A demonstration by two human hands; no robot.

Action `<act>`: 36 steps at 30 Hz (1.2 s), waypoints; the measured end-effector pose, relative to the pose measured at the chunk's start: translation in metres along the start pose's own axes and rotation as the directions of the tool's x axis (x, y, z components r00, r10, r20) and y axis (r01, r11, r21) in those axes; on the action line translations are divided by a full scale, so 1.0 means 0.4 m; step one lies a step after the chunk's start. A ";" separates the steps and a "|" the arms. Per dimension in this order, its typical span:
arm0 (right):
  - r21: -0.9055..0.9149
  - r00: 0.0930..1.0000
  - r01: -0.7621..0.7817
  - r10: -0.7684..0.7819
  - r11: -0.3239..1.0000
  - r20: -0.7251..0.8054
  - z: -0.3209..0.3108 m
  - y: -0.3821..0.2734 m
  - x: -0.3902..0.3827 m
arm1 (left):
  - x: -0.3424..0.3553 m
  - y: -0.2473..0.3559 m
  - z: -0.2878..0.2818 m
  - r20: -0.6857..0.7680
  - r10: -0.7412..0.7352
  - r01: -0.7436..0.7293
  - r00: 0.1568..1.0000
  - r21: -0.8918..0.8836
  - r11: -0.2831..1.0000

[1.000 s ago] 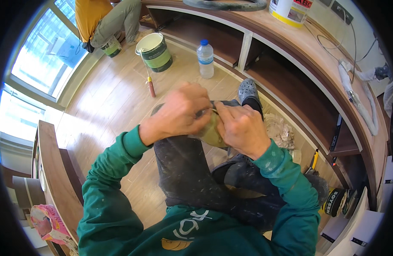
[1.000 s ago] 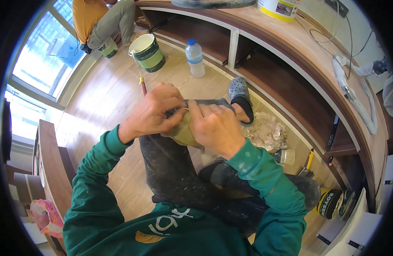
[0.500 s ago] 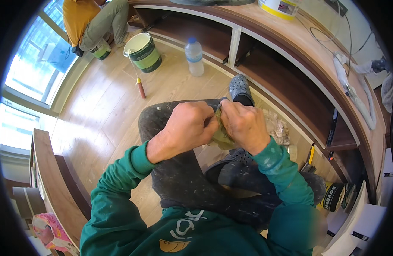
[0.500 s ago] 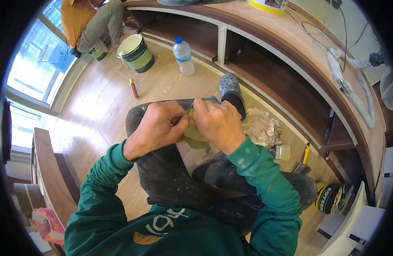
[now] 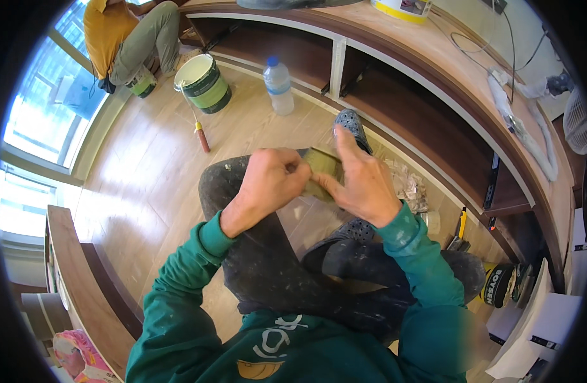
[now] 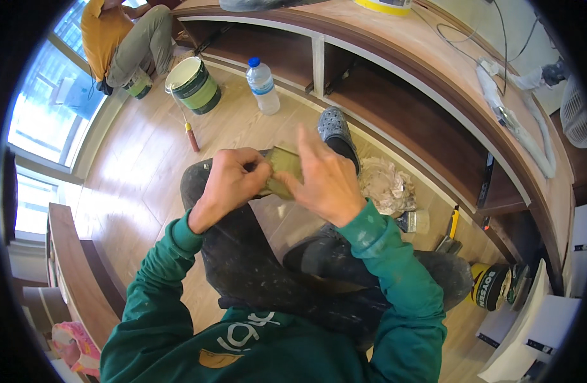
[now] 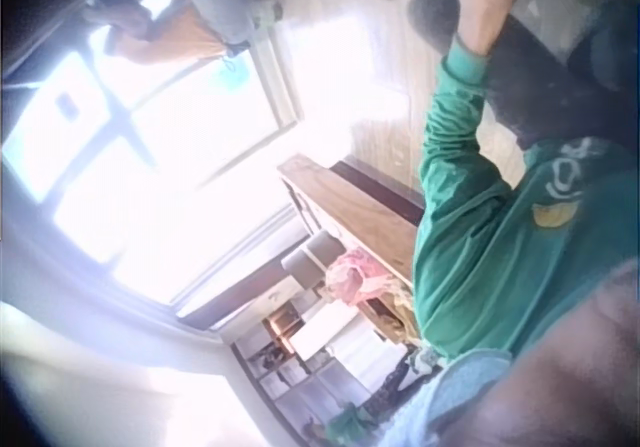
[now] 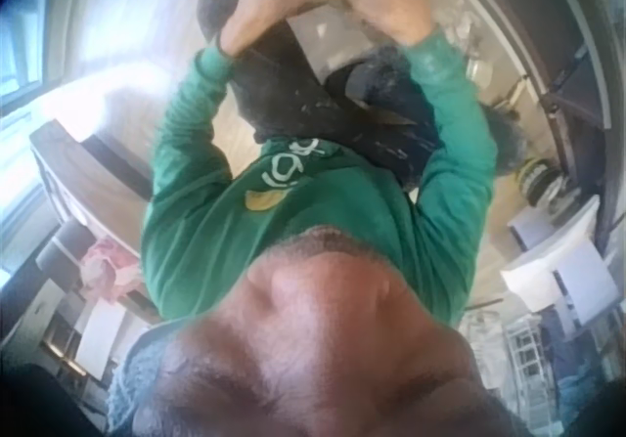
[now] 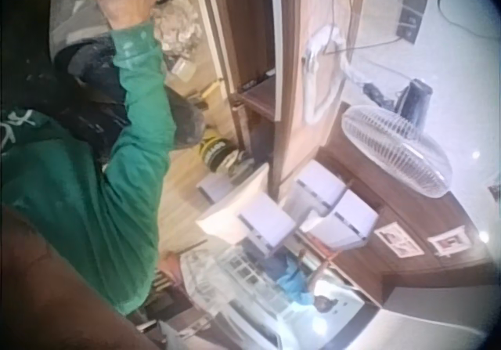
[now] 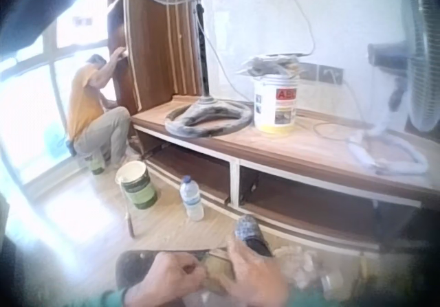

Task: The person installs a white trim strip along the edge of a wooden cabinet using a utility knife to cut it to size. They then prepare a sanding block by wrapping it with sandpaper and use it to sand the cabinet surface.

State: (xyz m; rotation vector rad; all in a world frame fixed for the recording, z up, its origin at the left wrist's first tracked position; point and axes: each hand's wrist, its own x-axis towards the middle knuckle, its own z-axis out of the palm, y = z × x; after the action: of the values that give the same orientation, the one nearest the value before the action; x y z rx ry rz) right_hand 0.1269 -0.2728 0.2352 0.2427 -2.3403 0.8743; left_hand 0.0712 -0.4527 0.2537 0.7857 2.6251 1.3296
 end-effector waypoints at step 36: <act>0.753 0.729 -0.519 0.670 0.404 0.142 0.014 0.016 -0.083 | 0.138 -0.081 0.086 -0.221 0.370 -0.220 0.903 0.501 0.837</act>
State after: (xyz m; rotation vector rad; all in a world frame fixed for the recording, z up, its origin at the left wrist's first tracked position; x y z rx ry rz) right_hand 0.1481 -0.2729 0.2082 -0.3997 -1.7081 2.1459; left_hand 0.0212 -0.4168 0.2150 1.1796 3.2520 0.9321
